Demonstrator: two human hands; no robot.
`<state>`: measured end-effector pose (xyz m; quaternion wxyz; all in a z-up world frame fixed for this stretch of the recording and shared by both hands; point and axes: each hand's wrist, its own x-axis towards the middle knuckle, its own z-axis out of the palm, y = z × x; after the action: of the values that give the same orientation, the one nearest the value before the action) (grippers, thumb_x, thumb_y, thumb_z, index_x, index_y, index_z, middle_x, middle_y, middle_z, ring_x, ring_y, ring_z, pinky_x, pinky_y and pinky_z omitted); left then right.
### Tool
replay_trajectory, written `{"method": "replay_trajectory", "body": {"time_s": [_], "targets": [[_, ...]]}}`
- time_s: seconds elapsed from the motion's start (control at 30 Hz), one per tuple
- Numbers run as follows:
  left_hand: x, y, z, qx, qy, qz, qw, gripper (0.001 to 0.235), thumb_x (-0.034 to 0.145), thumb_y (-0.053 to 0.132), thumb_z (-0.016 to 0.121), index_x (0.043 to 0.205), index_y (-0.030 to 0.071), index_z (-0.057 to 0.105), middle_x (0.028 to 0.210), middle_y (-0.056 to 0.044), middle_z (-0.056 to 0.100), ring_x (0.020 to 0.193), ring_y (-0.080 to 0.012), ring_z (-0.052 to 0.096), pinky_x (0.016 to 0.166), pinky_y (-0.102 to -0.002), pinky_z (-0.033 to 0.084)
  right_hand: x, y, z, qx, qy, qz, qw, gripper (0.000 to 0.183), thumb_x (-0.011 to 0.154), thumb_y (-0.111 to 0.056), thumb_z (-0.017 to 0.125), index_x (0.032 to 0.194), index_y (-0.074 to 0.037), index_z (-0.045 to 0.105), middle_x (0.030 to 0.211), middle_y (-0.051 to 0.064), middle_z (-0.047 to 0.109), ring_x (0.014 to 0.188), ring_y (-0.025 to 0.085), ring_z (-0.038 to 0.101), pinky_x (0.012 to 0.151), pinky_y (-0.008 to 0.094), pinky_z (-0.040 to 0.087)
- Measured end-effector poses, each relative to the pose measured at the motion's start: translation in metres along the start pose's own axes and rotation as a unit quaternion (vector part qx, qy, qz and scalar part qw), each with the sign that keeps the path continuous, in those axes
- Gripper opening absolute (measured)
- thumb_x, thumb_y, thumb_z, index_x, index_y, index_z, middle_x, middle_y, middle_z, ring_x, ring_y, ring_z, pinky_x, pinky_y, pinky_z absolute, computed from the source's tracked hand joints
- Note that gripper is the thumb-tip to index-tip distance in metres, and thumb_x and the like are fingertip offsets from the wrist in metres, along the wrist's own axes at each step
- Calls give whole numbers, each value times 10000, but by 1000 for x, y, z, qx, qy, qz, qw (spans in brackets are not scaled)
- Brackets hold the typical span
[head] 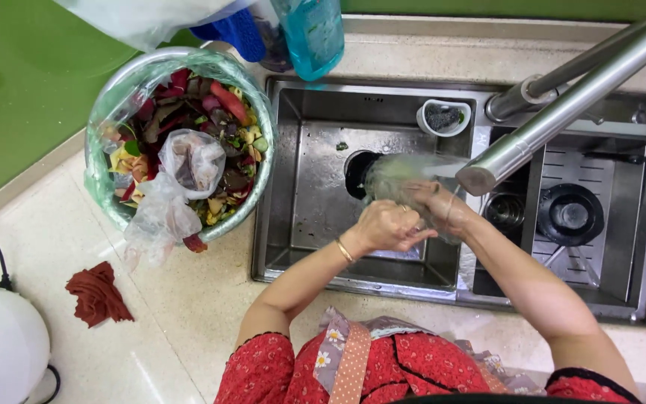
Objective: The person is washing various blender parts and kitchenware in a sink and then reassembling or placing them near juicing equipment.
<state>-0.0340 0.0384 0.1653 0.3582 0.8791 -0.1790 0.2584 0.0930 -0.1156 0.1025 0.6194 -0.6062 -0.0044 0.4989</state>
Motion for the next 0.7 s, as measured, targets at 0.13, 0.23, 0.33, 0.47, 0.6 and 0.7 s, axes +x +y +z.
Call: {"method": "replay_trajectory", "body": {"time_s": [0.13,0.23,0.33,0.47,0.6,0.7], "targets": [[-9,-5,-7,-31,-13,-32,999,494,832,388,849,600,130,498,555,-33,561,498,-228,597,504,-358,475,-37,-32,-7,-377,-109,-95,915,424,834,-114,676,1256,-86,654,1208,139,683,1086,305,664,913,407,543],[-11,-19,-11,-31,-40,-57,997,503,848,393,854,607,138,492,552,-18,556,506,-210,606,524,-345,498,-35,-38,-23,-691,-99,-220,682,362,765,-88,704,1127,-93,711,1074,145,709,990,342,699,825,456,564],[-21,-17,-12,-68,-42,-115,990,517,840,404,869,599,143,494,514,1,554,483,-188,616,495,-332,496,-42,-25,-28,-754,-22,-297,586,338,808,-70,691,1144,-74,726,1004,150,676,947,358,673,778,486,538],[-14,-22,-25,4,-16,-87,996,511,802,396,885,590,140,496,529,-25,559,484,-218,607,488,-345,485,-68,-59,11,-680,23,-297,670,239,812,-159,717,1027,-55,707,946,144,668,906,371,674,751,481,535],[-28,-33,-34,22,-24,-106,994,519,798,384,892,579,133,494,536,-33,568,490,-229,609,490,-350,481,-83,-72,0,-629,89,-200,746,330,799,-256,739,1092,-105,717,991,148,698,933,374,695,767,453,558],[-30,-33,-41,-20,-18,-149,988,537,768,386,910,565,123,489,533,-47,561,457,-221,571,457,-331,451,-39,-38,-53,-421,156,-153,880,352,921,-295,700,1223,-119,660,1079,140,706,997,348,719,831,456,573]]}}
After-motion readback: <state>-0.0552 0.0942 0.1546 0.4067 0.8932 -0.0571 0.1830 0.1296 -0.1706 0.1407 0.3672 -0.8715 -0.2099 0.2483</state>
